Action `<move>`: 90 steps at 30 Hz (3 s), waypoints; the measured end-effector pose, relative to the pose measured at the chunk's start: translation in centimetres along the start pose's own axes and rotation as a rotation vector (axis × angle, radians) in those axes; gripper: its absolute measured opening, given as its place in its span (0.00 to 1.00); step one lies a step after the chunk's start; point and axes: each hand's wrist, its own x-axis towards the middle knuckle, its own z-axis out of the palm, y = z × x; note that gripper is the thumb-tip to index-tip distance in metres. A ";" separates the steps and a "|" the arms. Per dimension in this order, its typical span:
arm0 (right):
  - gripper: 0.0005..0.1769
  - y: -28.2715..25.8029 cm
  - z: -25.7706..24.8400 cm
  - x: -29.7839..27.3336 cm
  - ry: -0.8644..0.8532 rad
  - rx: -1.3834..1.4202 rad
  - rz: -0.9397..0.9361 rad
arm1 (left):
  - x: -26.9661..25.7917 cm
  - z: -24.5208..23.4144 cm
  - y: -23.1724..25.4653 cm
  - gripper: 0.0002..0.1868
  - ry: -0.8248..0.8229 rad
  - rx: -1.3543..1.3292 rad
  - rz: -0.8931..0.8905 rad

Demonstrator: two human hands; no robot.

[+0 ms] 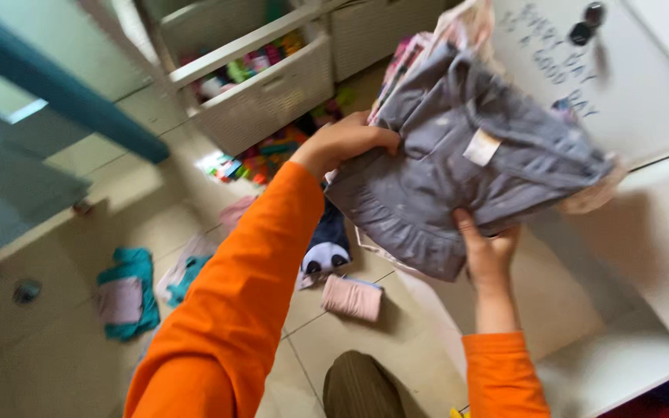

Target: The person folds various small items of clothing by hand while sitting on the floor, and then places the folded items into a white plastic drawer.

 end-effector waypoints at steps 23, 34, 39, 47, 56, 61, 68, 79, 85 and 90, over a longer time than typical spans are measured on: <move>0.46 16.8 1.4 3.7 0.169 0.295 0.613 | 17.9 12.3 -9.7 0.41 0.445 0.494 0.025; 0.41 20.2 0.3 10.7 0.475 0.396 0.531 | 21.3 17.0 -7.0 0.74 0.145 0.916 0.273; 0.47 18.7 -0.3 11.5 0.350 0.255 0.608 | 23.2 16.0 -5.9 0.79 0.094 0.975 0.195; 0.60 14.9 0.6 9.6 0.394 0.135 0.847 | 18.8 14.5 -10.3 0.71 0.115 0.732 0.437; 0.59 8.3 4.2 3.8 0.392 -0.387 0.228 | 3.0 15.4 -11.0 0.38 0.525 0.379 0.517; 0.43 2.0 14.7 -5.2 0.104 -0.207 -0.284 | -5.9 10.5 -16.2 0.27 0.793 0.187 0.552; 0.42 9.7 24.3 -22.1 -0.439 -0.116 -0.142 | -18.2 10.0 -39.3 0.22 1.041 0.131 0.193; 0.81 26.3 27.1 -40.9 -1.282 -1.223 0.328 | -31.9 16.5 -65.3 0.65 0.617 0.232 -0.870; 0.84 21.3 29.2 -40.0 -1.265 -1.340 0.337 | -34.4 15.5 -64.4 0.75 0.741 -0.002 -1.007; 0.91 21.1 30.4 -39.8 -1.326 -1.453 0.248 | -33.4 17.3 -65.6 0.69 0.832 0.197 -1.020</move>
